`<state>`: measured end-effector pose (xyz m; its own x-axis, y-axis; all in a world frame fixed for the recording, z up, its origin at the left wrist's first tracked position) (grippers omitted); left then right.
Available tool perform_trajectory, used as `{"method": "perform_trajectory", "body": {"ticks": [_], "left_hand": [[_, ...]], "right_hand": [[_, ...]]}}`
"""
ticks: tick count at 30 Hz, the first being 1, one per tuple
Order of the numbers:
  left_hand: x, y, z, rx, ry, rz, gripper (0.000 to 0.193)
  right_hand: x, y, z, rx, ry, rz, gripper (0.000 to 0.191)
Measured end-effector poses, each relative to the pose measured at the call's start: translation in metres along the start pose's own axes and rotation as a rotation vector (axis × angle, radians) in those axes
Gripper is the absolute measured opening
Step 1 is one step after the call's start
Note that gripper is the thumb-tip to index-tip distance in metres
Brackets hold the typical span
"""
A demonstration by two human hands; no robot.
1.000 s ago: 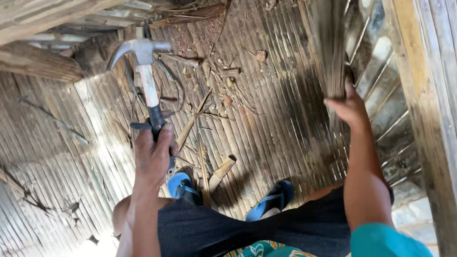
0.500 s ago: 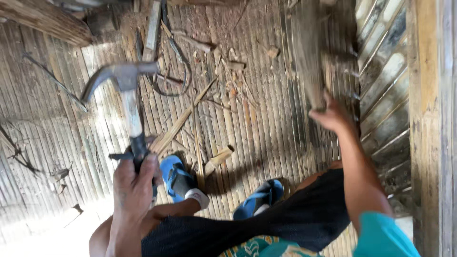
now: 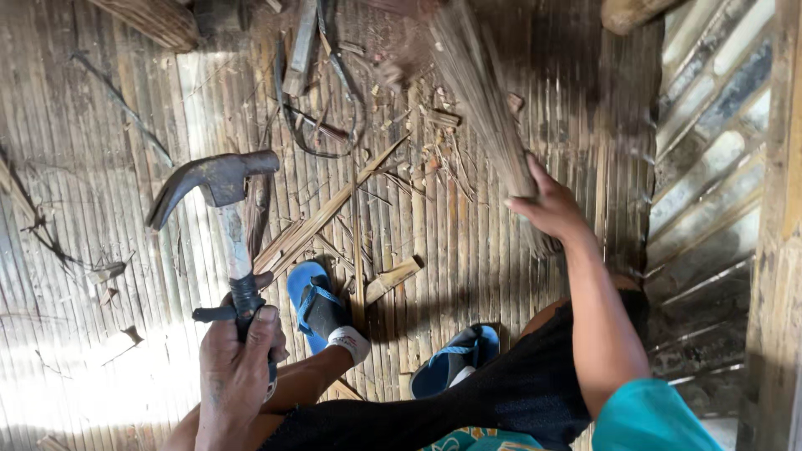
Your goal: The person uses a hammer to break up debris and sweep a bamboo floor with a broom. They repeatedly strike the floor to dislodge dirt and then sweep the debris into piles, moving around the room to clean different sections.
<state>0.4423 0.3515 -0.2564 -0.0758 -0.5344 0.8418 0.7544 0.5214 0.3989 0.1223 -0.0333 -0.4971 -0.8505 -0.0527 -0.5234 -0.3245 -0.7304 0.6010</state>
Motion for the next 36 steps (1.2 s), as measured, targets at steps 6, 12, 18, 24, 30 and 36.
{"method": "perform_trajectory", "body": {"ticks": [6,12,18,24,30,36], "left_hand": [[-0.013,0.01,0.008,0.039,0.09,0.057,0.047],[-0.009,-0.006,-0.014,-0.013,0.016,0.014,0.043],[0.014,-0.03,-0.071,-0.113,-0.208,-0.074,0.04],[0.045,-0.066,-0.158,-0.21,-0.405,-0.228,0.039],[0.099,-0.117,-0.196,-0.287,-0.72,-0.079,0.038],[0.139,-0.159,-0.186,-0.52,-0.812,0.041,0.036]], "right_hand": [[-0.02,0.025,-0.041,0.245,-0.316,-0.333,0.102],[-0.047,-0.014,-0.009,-0.172,-0.26,0.098,0.107],[0.065,-0.051,0.052,0.264,-0.381,-0.387,0.103],[0.001,-0.204,0.076,-0.133,-0.084,-0.509,0.096],[-0.05,-0.22,0.14,0.039,-0.273,-0.116,0.099],[0.003,-0.175,0.175,0.135,-0.84,-0.204,0.095]]}}
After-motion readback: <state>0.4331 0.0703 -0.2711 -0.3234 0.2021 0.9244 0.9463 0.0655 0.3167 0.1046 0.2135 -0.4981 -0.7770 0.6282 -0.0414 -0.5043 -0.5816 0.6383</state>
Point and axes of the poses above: each hand's wrist, its own z-axis away from the middle knuckle, its own y-axis out of the back of the hand, x = y × z, the point moved 6 cm from there along -z, towards the middle knuckle, and after that the axes turned 7 degrees about -y, right-handed, at the moved point
